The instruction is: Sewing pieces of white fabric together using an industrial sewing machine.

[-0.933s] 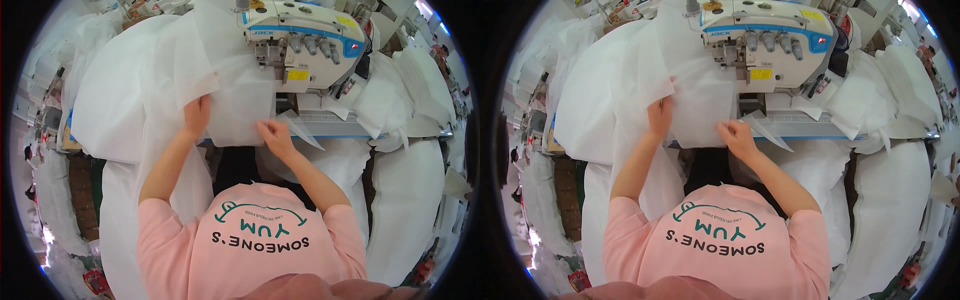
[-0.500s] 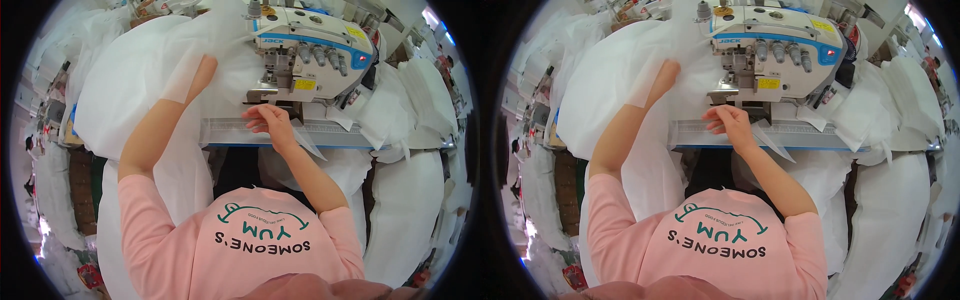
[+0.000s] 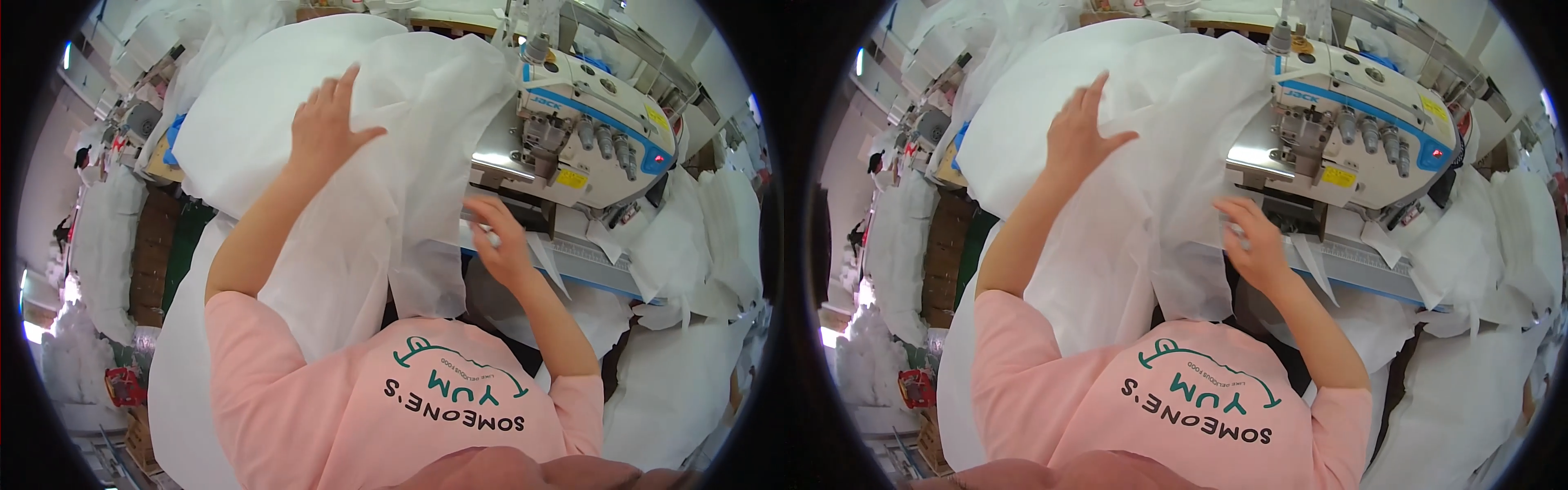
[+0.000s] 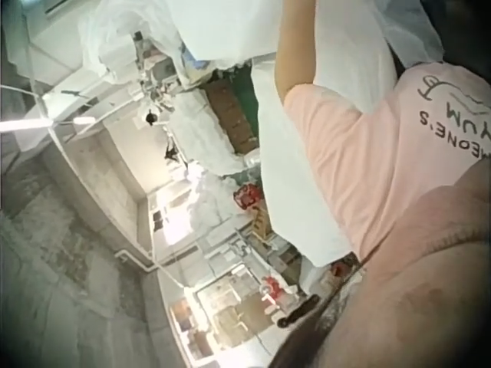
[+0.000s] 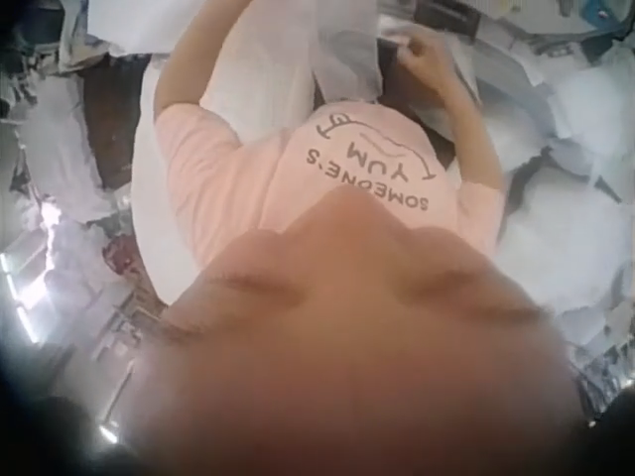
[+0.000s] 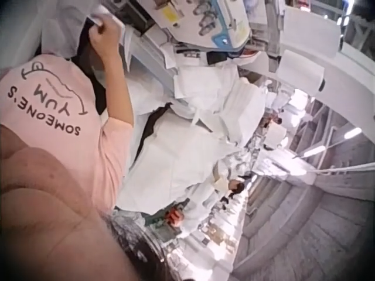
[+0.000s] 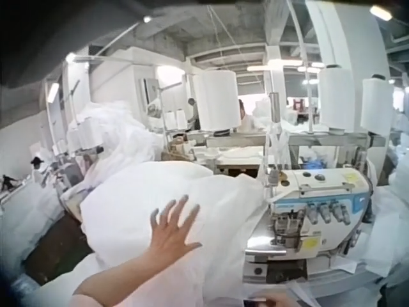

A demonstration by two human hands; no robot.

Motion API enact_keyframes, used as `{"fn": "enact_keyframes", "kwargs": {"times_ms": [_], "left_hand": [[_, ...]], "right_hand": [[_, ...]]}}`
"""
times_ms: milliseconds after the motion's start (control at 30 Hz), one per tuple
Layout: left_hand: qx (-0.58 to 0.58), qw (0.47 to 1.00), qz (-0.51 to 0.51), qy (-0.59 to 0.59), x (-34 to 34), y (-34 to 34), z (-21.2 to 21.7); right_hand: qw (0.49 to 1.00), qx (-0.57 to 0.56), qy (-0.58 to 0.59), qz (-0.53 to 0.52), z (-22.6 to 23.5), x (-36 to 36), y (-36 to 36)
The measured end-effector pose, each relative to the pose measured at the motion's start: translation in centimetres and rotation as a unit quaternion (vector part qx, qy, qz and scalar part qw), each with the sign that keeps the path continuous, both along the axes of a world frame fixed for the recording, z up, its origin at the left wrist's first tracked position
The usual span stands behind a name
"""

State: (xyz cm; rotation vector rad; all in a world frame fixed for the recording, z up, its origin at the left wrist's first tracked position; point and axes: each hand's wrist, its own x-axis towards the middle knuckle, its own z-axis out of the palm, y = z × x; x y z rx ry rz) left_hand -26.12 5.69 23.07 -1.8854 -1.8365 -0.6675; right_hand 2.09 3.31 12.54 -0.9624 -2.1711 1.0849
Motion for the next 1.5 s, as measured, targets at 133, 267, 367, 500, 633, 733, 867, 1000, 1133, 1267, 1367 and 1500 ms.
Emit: {"fn": "enact_keyframes", "kwargs": {"times_ms": [133, 267, 367, 500, 633, 733, 867, 1000, 1133, 1267, 1367, 1500], "left_hand": [[-0.351, 0.934, 0.019, -0.057, -3.2, 0.8, 3.6], [-0.155, 0.621, -0.315, -0.700, 3.2, 0.2, 7.6], [-0.234, 0.726, -0.517, -0.389, 7.7, 4.4, 3.0], [-0.250, 0.827, -0.461, -0.202, 10.2, 9.2, -6.0], [-0.056, 0.922, -0.277, -0.264, 13.3, 11.5, -7.7], [-0.130, 0.959, -0.071, -0.243, 14.1, 13.4, -8.3], [-0.028, 0.959, -0.048, -0.277, 12.5, 16.8, -8.4], [0.007, 0.914, -0.266, -0.307, 6.8, 16.0, -2.8], [-0.230, 0.921, -0.210, -0.233, -9.9, 10.9, 1.8], [-0.273, 0.937, -0.162, -0.149, -13.0, 5.3, 0.4], [-0.036, 0.974, -0.190, -0.119, -15.2, 6.2, 2.3], [0.161, 0.945, -0.136, -0.252, -13.6, 4.5, 7.4]], "right_hand": [[0.945, 0.294, -0.140, 0.039, -3.0, -6.6, 4.2], [0.995, -0.071, 0.059, -0.028, -4.4, -7.8, 9.6], [0.946, -0.207, 0.174, 0.177, -6.5, -9.2, 1.4], [0.891, -0.404, -0.064, 0.199, -2.6, -2.5, -6.6], [0.982, -0.162, -0.099, 0.004, -15.1, 8.9, -5.6], [0.986, -0.125, -0.109, -0.034, -14.9, 11.2, -6.2], [0.918, 0.368, 0.127, -0.082, -4.4, 7.8, -2.3], [0.898, 0.401, -0.163, -0.080, 2.9, -0.4, 4.4], [0.890, 0.369, -0.244, -0.106, 4.8, -3.8, 6.1], [0.860, 0.390, -0.310, -0.112, 6.1, -6.2, 6.7], [0.886, 0.341, -0.292, -0.118, 7.1, -8.7, 6.9], [0.926, 0.372, -0.017, -0.061, 6.8, -10.6, 5.1]]}}
